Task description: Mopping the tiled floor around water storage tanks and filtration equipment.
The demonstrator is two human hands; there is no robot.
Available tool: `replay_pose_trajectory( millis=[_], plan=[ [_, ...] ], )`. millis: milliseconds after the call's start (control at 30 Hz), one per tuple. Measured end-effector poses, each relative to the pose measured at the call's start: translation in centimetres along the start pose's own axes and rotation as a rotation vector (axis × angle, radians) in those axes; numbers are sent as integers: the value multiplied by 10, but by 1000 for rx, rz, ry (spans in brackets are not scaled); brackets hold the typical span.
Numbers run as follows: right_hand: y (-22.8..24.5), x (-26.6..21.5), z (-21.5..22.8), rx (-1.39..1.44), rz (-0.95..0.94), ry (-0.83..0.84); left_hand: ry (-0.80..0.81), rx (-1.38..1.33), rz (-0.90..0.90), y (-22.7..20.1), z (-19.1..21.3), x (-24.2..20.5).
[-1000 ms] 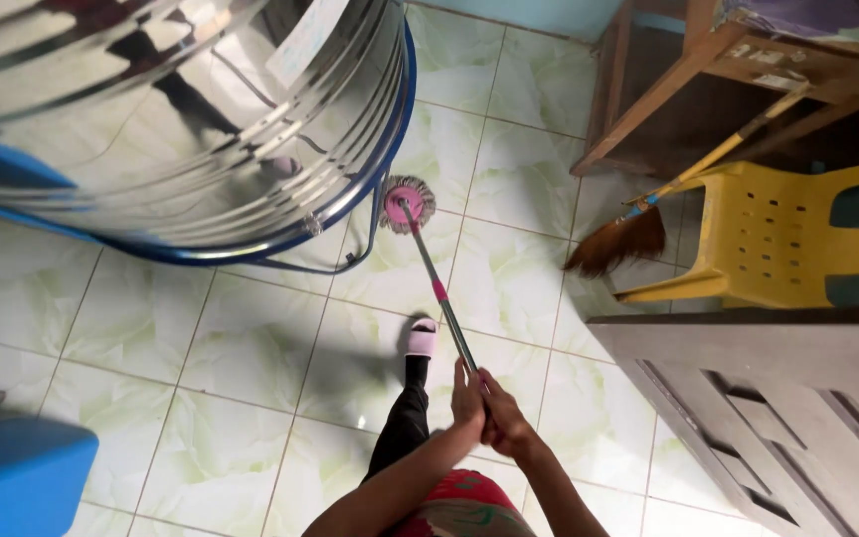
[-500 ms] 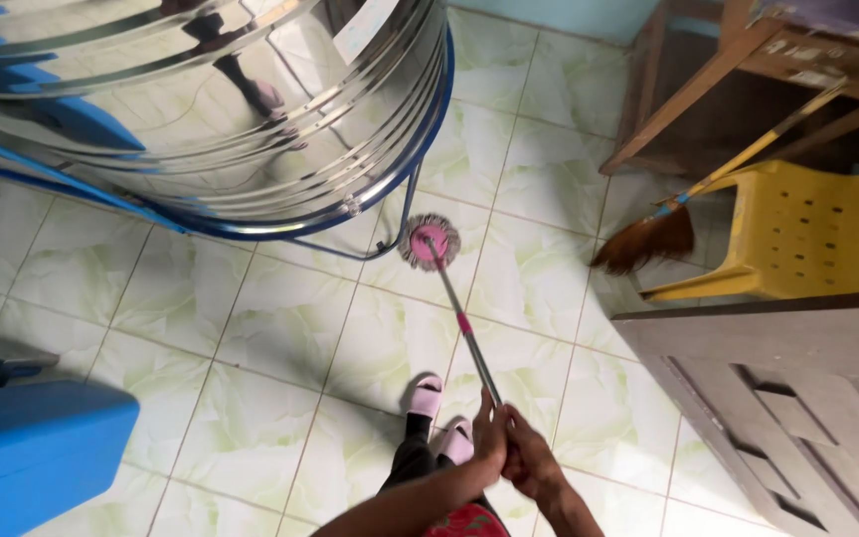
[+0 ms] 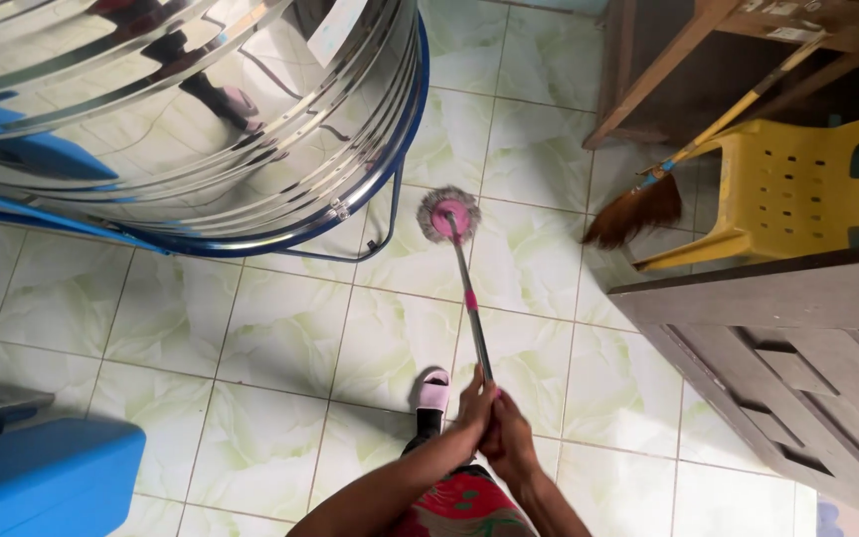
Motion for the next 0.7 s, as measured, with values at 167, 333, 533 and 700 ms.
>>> replay_pose_trajectory(
  millis=[167,333,533,700],
  plan=[
    [-6,-48,-13,156,-72,-174,58,248,19,27,-6,-20],
    [16,12,-1,143,25,-91,89,190,35,-23,-14,22],
    [63,76,-4,125,100,-69,149,181,-28,-78,-26,90],
    [62,58,-7,183,94,-86,61,395,77,-79,-33,76]
  ],
)
Point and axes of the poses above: each hand's wrist, its own x-axis towards the middle knuckle, its own z-axis out of the back of the hand, y = z × x, the point moved 2 cm from there along x, towards the middle knuckle, and after that the axes turned 10 degrees about y, right-handed, at the moved point
